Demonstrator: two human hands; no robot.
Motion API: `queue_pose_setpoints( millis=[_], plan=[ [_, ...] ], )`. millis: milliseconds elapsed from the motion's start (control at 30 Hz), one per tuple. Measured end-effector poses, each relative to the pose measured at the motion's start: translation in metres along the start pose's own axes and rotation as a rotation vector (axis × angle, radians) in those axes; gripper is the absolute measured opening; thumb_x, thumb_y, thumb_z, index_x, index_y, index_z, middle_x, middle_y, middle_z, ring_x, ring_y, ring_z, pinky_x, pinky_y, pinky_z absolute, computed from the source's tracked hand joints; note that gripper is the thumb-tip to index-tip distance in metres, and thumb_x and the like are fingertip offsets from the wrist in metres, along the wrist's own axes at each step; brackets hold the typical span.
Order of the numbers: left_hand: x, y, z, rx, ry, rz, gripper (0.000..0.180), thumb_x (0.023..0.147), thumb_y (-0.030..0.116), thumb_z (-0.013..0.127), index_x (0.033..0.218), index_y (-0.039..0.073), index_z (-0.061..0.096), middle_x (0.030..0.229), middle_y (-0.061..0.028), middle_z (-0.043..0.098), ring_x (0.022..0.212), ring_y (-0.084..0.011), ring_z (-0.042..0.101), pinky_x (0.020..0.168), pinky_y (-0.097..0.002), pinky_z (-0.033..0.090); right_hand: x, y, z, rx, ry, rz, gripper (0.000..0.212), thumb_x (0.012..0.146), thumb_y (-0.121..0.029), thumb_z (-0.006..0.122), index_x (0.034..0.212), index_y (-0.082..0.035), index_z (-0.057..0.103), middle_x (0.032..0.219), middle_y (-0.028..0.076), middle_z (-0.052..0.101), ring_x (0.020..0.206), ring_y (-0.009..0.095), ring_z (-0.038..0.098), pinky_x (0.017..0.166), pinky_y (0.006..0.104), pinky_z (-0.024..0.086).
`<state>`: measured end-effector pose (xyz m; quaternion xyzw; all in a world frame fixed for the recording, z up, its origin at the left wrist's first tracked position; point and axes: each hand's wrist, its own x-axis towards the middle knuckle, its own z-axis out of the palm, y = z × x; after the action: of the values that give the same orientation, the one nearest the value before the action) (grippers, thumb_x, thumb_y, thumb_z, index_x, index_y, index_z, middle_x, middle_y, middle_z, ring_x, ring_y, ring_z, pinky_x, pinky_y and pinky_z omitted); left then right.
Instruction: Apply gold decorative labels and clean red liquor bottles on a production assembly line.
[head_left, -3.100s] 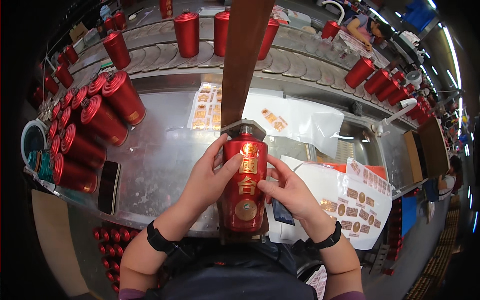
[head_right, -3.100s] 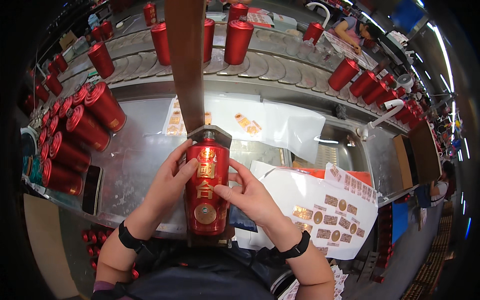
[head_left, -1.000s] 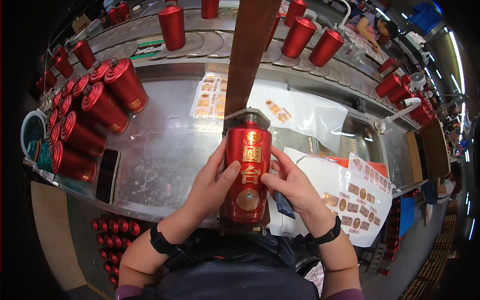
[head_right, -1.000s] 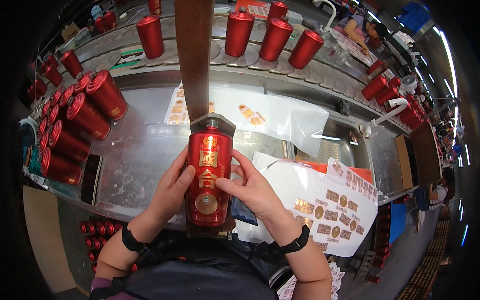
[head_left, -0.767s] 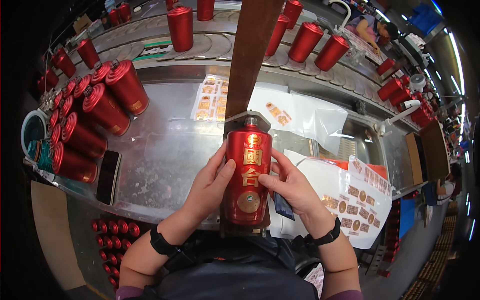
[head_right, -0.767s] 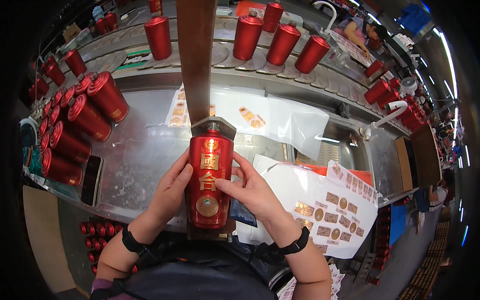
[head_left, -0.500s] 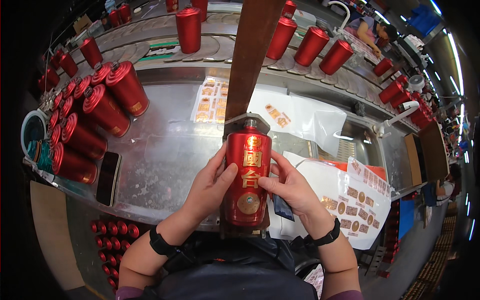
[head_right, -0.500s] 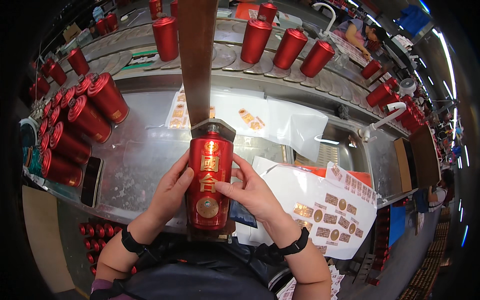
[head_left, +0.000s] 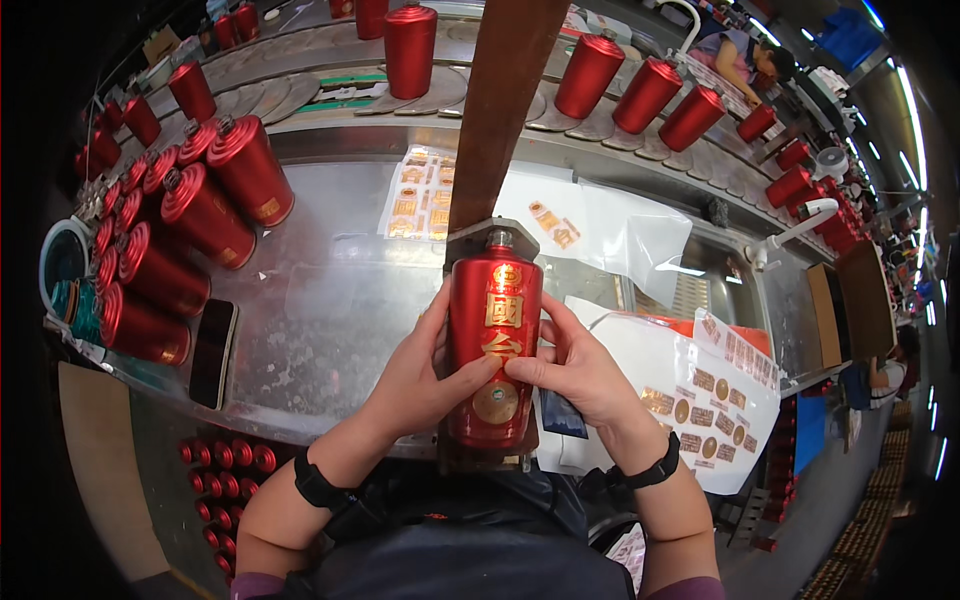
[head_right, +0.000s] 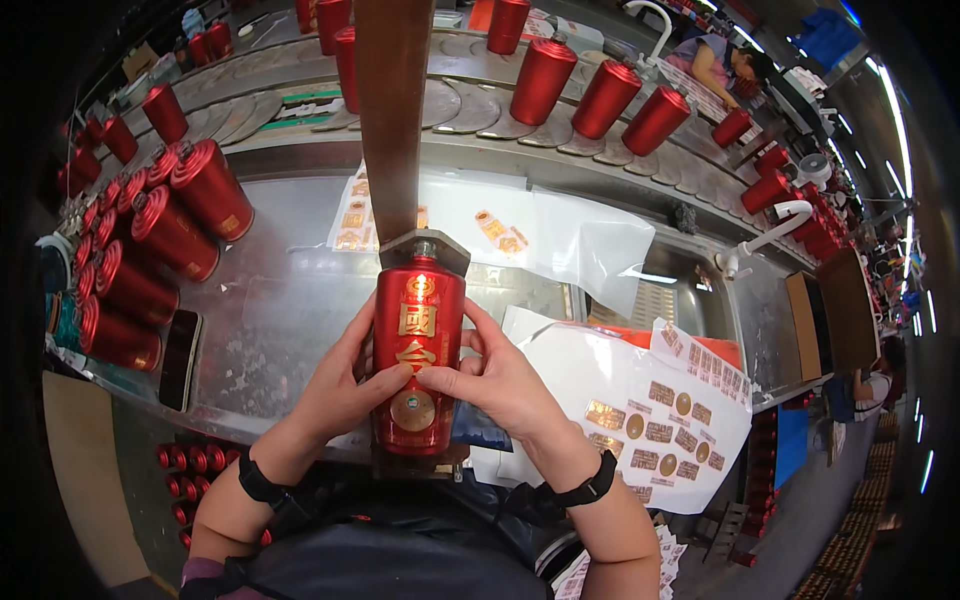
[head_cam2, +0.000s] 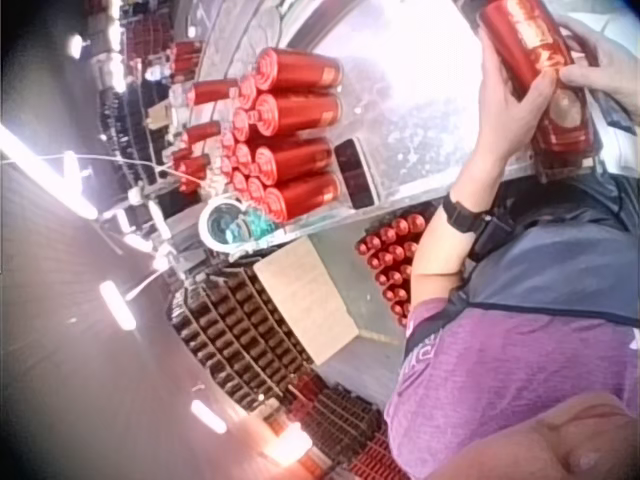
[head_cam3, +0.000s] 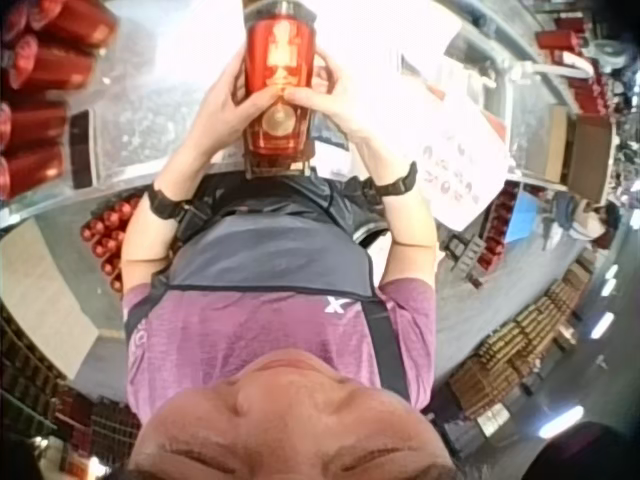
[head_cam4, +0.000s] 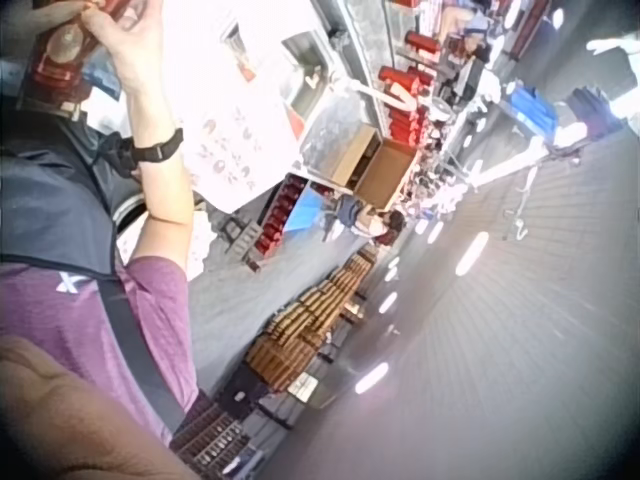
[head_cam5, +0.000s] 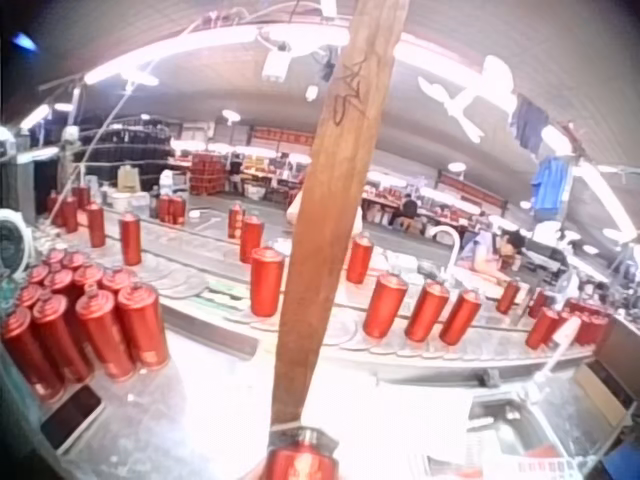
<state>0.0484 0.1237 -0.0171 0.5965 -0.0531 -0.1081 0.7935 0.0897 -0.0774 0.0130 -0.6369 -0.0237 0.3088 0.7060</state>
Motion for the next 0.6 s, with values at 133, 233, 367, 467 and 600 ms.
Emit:
queue_pose_setpoints(
  millis=[133, 233, 367, 467, 600],
  plan=[
    [-0.0002, 0.001, 0.0011, -0.008, -0.001, 0.003, 0.089, 0.09, 0.013, 0.066, 0.153, -0.001, 0.004, 0.148, -0.0185, 0.034, 0.136, -0.0238, 0.04, 0.112, -0.0374, 0.035, -0.0009, 0.0018, 0.0006, 0.025, -0.015, -0.023, 0.092, 0.079, -0.013, 0.08, 0.153, -0.006, 0.024, 0.118, 0.009, 0.055, 0.067, -0.001, 0.047, 0.069, 0.0173, 0.043],
    [0.0011, 0.0019, 0.0025, -0.028, 0.026, 0.028, 0.085, 0.092, 0.014, 0.064, 0.153, -0.001, 0.007, 0.147, -0.0183, 0.037, 0.134, -0.0232, 0.042, 0.11, -0.0365, 0.036, -0.0019, 0.0023, 0.0, 0.015, -0.024, -0.032, 0.089, 0.083, -0.014, 0.077, 0.153, -0.006, 0.023, 0.122, 0.011, 0.054, 0.077, 0.003, 0.056, 0.077, 0.0203, 0.047],
    [0.0004, 0.0017, 0.0045, 0.012, 0.063, 0.015, 0.081, 0.094, 0.015, 0.062, 0.153, -0.002, 0.01, 0.146, -0.0183, 0.039, 0.133, -0.0228, 0.044, 0.109, -0.0356, 0.037, -0.0031, 0.0026, -0.0016, 0.088, 0.002, 0.005, 0.079, 0.091, -0.017, 0.069, 0.153, -0.006, 0.022, 0.125, 0.013, 0.054, 0.105, 0.013, 0.059, 0.092, 0.0271, 0.047],
    [-0.0007, 0.0009, 0.0042, -0.005, 0.07, 0.036, 0.079, 0.095, 0.016, 0.061, 0.153, -0.002, 0.011, 0.145, -0.0182, 0.041, 0.131, -0.0226, 0.045, 0.109, -0.035, 0.037, -0.0034, 0.003, -0.0026, 0.073, -0.005, 0.02, 0.074, 0.094, -0.019, 0.066, 0.153, -0.006, 0.023, 0.125, 0.012, 0.055, 0.112, 0.015, 0.056, 0.096, 0.0287, 0.046],
    [-0.0009, 0.0014, 0.0015, -0.039, 0.086, 0.001, 0.077, 0.096, 0.018, 0.06, 0.153, -0.002, 0.012, 0.144, -0.0182, 0.042, 0.131, -0.0221, 0.045, 0.108, -0.0346, 0.037, -0.0034, 0.0022, -0.0037, 0.066, -0.011, 0.02, 0.073, 0.094, -0.02, 0.065, 0.153, -0.006, 0.024, 0.121, 0.011, 0.057, 0.11, 0.014, 0.056, 0.093, 0.0272, 0.046]
  ],
)
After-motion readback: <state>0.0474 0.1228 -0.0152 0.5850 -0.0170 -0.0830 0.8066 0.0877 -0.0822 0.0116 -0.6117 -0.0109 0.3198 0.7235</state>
